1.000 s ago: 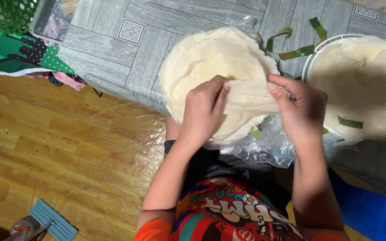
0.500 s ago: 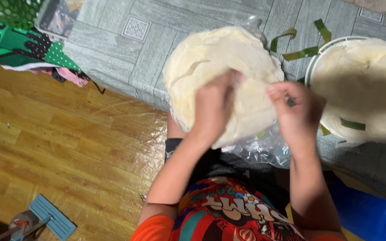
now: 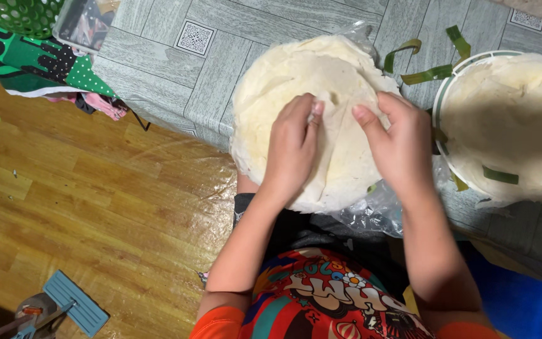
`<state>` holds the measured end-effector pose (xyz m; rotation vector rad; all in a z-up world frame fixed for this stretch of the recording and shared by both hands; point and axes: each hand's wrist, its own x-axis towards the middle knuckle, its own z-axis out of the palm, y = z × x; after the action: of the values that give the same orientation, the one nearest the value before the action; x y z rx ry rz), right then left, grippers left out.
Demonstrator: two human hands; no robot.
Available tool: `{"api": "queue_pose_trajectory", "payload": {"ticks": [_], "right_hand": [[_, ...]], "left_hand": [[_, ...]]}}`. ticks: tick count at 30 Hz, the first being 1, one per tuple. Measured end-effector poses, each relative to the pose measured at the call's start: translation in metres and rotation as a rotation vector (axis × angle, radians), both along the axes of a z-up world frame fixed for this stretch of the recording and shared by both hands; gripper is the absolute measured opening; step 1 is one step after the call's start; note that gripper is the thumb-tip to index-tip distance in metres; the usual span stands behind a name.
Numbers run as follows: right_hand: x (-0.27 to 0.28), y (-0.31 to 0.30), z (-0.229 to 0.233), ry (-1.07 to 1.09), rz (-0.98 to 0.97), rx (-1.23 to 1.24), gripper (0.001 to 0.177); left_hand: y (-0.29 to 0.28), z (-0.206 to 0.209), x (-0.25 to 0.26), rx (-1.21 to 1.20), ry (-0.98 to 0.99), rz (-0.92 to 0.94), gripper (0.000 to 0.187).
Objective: The person separates thin round food sheets from a stack by hand, removes green leaf strips, and places the sheets into a plastic-lined container.
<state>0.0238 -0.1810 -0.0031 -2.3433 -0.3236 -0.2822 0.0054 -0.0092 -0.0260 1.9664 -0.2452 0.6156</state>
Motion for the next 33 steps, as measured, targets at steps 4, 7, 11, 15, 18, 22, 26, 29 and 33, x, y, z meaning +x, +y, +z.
{"api": "queue_pose_trajectory", "payload": {"ticks": [4,7,11,15,18,22,26,29,33], "right_hand": [[-0.013,0.019,-0.004,0.008,-0.008,0.103,0.019],[-0.013,0.027,-0.012,-0.206,0.03,0.048,0.02],[-0.009,0.02,-0.013,-0.197,-0.018,0.002,0.014],[-0.004,0.011,-0.013,-0.067,-0.109,-0.023,0.019],[-0.001,0.0,-0.016,-0.085,-0.113,0.02,0.022],[0.005,-0.013,-0.016,-0.162,-0.135,-0.069,0.028],[0.009,-0.024,-0.019,-0.118,-0.183,0.011,0.024],[0.012,-0.032,-0.024,-0.144,-0.188,0.013,0.026],[0.014,-0.041,-0.029,-0.133,-0.179,0.055,0.025]], "left_hand": [[0.001,0.02,-0.002,-0.216,0.257,-0.04,0.025],[-0.007,0.029,-0.006,-0.162,0.475,-0.067,0.039],[-0.006,0.015,-0.005,0.009,0.165,0.037,0.027],[0.0,0.001,-0.006,-0.009,0.201,0.093,0.017],[0.01,-0.006,0.0,-0.065,0.282,0.137,0.013],[0.029,-0.006,0.001,-0.044,0.278,0.182,0.015],[0.049,-0.007,-0.003,-0.105,0.307,0.283,0.017],[0.06,-0.012,-0.003,-0.1,0.239,0.328,0.021],[0.071,-0.019,0.004,-0.142,0.412,0.355,0.026]]}}
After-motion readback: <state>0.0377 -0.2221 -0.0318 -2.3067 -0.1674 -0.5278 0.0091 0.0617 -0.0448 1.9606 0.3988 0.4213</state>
